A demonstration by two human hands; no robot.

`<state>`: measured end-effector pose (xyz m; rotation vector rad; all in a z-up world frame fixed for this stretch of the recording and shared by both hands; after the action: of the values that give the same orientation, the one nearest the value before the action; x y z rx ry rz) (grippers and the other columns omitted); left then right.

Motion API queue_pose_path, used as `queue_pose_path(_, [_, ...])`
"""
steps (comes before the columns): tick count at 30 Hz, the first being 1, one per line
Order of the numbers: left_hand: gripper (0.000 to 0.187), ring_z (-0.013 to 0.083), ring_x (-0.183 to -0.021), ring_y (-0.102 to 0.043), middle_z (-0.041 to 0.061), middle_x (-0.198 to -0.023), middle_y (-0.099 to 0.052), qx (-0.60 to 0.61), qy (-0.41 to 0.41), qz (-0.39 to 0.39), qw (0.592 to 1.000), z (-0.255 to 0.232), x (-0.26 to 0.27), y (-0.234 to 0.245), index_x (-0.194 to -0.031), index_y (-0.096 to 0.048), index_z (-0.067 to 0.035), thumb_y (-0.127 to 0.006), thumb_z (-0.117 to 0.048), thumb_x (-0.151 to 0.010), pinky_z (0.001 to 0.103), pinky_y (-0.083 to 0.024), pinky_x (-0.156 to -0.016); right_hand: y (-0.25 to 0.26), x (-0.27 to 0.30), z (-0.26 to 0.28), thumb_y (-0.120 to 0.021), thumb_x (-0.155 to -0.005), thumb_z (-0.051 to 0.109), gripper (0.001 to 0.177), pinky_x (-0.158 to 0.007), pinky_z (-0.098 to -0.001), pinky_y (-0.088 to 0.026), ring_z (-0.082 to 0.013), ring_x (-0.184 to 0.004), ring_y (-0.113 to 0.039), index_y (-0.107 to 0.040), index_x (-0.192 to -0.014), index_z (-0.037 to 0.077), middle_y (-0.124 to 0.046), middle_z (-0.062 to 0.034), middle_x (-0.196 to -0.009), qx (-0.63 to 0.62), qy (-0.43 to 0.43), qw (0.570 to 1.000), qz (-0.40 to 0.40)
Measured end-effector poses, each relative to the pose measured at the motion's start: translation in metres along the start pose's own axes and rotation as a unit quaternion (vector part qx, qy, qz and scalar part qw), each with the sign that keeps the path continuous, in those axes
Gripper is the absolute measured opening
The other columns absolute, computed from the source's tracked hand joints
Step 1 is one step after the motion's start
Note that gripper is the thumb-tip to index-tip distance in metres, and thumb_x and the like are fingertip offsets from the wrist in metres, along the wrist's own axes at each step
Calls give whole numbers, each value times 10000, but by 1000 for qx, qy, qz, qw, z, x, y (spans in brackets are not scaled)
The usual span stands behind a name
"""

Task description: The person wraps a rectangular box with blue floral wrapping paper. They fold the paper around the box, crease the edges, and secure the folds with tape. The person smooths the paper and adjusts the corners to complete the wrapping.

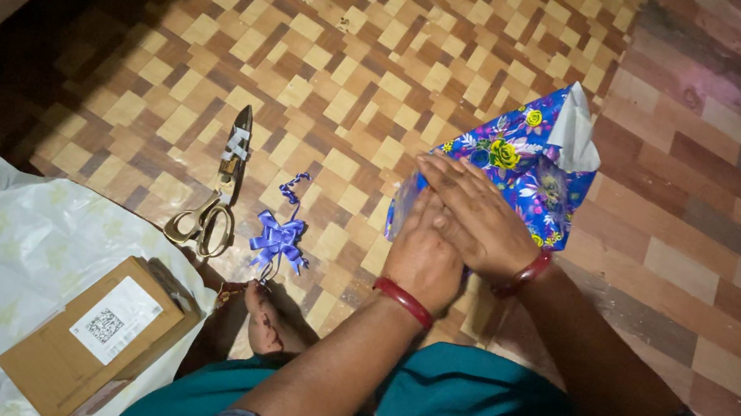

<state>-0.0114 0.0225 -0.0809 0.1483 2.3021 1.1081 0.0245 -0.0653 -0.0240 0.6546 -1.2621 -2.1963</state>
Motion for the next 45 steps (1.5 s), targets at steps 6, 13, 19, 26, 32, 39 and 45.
queue_pose_path(6, [532,387,-1522,-322,231,-1537,-458,-24,18,67,997,2,-2,-5,-1441,-503,105,-474,-161,-981,501,-192,-1275,3,-2,-12,-260,-1062,524,736,-1267,-501,-150,-347,-1567,-245,-310,-1603,27,-316,-216,-1662,78,-78,994,-5])
queue_pose_path(13, [511,397,-1511,-320,236,-1591,-424,-66,-3,48,997,-4,-3,6,-1379,-563,79,-512,-152,-926,486,-213,-1259,15,6,-4,-376,-1075,441,731,-1285,-486,-151,-396,-1568,-221,-249,-1610,-41,-279,-271,-1666,108,-104,984,-99])
queue_pose_path(19, [533,381,-1514,-313,208,-1547,-446,-6,37,83,996,-3,-5,6,-1383,-557,62,-525,-127,-886,482,-221,-1258,12,17,11,-572,-949,289,738,-1253,-479,-226,-411,-1529,-304,-321,-1566,-31,-361,-276,-1614,18,-94,995,-25])
queue_pose_path(26, [601,408,-1482,-350,219,-1595,-409,-37,-9,17,999,-4,-4,15,-1492,-445,66,-478,-100,-915,494,-240,-1234,78,65,20,-565,-1033,235,426,-1048,-428,-537,-353,-1228,-662,-619,-1390,11,-686,-226,-1334,-122,-241,943,-195])
queue_pose_path(32, [558,413,-1472,-397,197,-1600,-426,-15,-15,-8,1000,-1,-4,16,-1487,-470,44,-473,-86,-944,511,-271,-1242,52,117,-3,-484,-1140,180,451,-1118,-397,-524,-299,-1329,-617,-466,-1522,-60,-608,-224,-1458,-34,-235,870,-432])
queue_pose_path(39, [558,423,-1459,-415,202,-1586,-441,-3,-28,-16,999,-1,-4,20,-1475,-481,51,-481,-77,-932,520,-289,-1229,-4,118,-37,-546,-1008,180,557,-990,-367,-516,-260,-1191,-624,-460,-1531,10,-650,-223,-1393,-236,-388,785,-421])
queue_pose_path(45, [552,428,-1446,-428,193,-1584,-447,3,-28,-16,999,-3,-5,27,-1466,-495,51,-492,-76,-929,535,-285,-1232,-7,105,-20,-462,-1049,152,524,-1174,-375,-386,-296,-1422,-482,-421,-1530,-54,-476,-239,-1559,-165,-277,845,-427])
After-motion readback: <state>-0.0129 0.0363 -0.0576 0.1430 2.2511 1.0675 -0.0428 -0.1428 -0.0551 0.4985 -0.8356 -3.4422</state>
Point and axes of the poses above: each hand's wrist, its own x-axis away from the middle knuckle, its own y-axis out of the back of the hand, z = x × y, the point moved 4 cm from there along -x, towards the middle knuckle
